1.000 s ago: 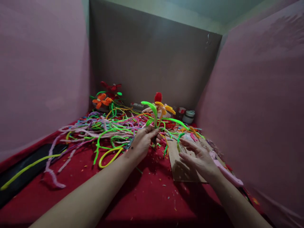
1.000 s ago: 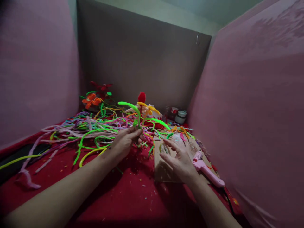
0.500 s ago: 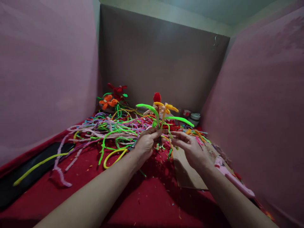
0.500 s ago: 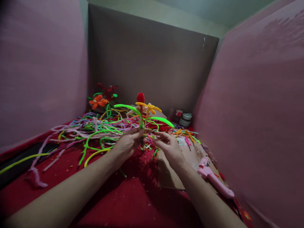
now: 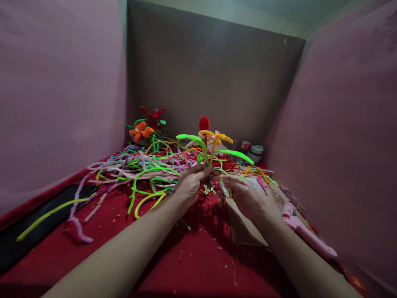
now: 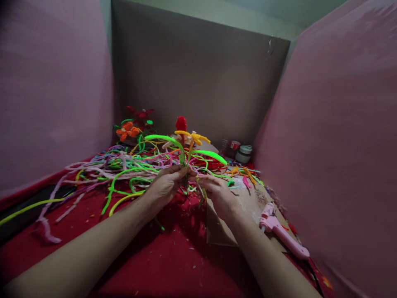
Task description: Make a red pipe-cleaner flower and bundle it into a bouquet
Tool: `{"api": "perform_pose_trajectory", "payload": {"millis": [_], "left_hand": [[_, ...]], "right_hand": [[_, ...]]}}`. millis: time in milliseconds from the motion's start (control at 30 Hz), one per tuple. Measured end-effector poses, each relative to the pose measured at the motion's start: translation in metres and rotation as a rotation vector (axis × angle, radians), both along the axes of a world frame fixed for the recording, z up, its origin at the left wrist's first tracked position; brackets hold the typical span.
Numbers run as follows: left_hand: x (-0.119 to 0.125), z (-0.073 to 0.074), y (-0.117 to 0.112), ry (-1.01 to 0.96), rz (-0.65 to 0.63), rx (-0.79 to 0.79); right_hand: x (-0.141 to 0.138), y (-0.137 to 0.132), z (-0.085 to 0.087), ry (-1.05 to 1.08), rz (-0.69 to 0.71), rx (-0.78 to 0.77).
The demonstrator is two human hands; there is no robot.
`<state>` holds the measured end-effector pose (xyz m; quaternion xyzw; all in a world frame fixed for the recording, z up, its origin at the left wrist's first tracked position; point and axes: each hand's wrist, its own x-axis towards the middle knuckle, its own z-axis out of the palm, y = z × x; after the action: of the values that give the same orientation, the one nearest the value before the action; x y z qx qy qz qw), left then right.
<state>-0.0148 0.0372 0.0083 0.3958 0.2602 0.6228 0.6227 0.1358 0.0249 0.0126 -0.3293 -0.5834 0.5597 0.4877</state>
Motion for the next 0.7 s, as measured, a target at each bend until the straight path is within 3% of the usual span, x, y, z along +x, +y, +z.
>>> {"api": "perform_pose_trajectory", "payload": {"millis": [233,333,533,700], "left_hand": [[0.0017,0.0017,-0.0024,-0.041,-0.009,-0.062],[0.0026,0.0016,-0.0037,-0.065,-0.023,-0.1],[0.0037,-0.0006,-0.0028,-0.128,-0.084,-0.154],[-0.0013,0.0053,-0.0009,-0.143,0.019,-0.098]], "right_hand": [[0.0046,0.0001,-0.0051,-0.048,-0.053,0.015],[0.0065,-0.001,-0.0041,-0.182,-0.064,0.125],[0.0047,-0.0048,-0.0011,-0.427,-0.227,0.301],[0.004,-0.0059,-0.0068,-0.452,-0.237,0.235]]}}
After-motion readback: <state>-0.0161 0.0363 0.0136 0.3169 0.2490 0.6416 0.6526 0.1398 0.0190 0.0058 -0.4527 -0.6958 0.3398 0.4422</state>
